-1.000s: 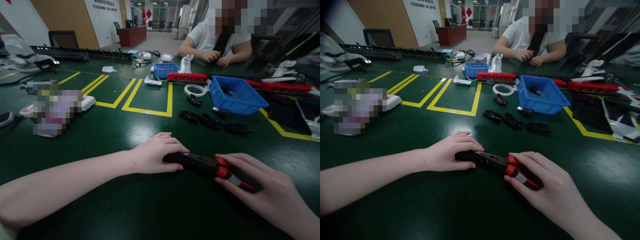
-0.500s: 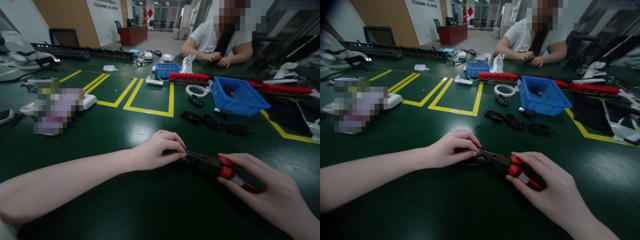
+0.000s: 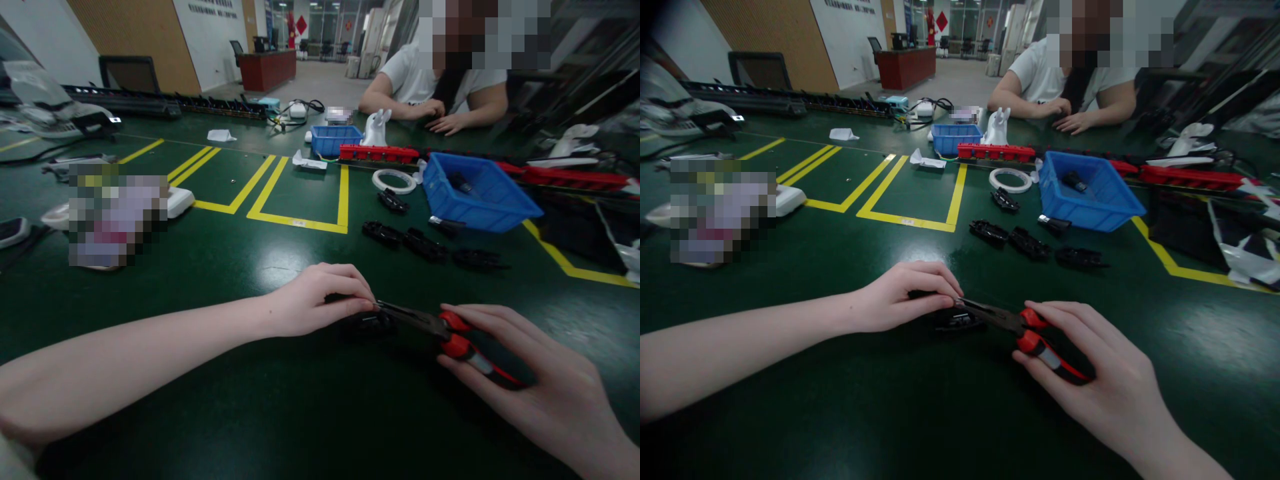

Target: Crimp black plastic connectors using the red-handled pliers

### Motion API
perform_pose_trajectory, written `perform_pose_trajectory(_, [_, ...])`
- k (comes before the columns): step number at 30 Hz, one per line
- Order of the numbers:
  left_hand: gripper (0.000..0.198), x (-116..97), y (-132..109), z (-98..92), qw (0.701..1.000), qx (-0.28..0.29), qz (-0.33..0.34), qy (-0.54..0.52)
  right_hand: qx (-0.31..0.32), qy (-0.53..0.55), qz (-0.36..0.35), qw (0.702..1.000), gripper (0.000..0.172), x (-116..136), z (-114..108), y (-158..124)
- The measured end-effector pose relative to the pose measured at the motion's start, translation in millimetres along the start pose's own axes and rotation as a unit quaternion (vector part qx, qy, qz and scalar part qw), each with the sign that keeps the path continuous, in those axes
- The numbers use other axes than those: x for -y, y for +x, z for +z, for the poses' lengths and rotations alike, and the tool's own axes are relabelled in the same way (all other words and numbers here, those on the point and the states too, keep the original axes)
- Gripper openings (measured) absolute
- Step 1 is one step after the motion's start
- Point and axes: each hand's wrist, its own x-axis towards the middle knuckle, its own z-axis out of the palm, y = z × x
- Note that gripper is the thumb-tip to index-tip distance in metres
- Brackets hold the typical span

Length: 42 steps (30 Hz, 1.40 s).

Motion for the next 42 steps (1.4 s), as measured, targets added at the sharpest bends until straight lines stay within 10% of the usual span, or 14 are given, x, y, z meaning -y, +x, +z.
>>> perform_pose_trajectory(18, [0.018,-1.0,-0.5,1.9,0.997,0.041,0.037,0.058,-0.002,0.031,-0.007,0.999,0.04,8.9,-0.3,1.2])
perform_pose_trajectory(25, [0.065,3.7,-3.6,6.8,0.99,0.044,-0.016,0.132,0.022,0.018,0.005,1.0,0.039,1.7,-3.4,3.9])
perform_pose_trajectory(42, [0.045,3.2,-4.6,6.6,0.998,0.028,-0.017,0.057,0.055,0.038,0.018,0.998,0.039,1.1,-1.2,3.2])
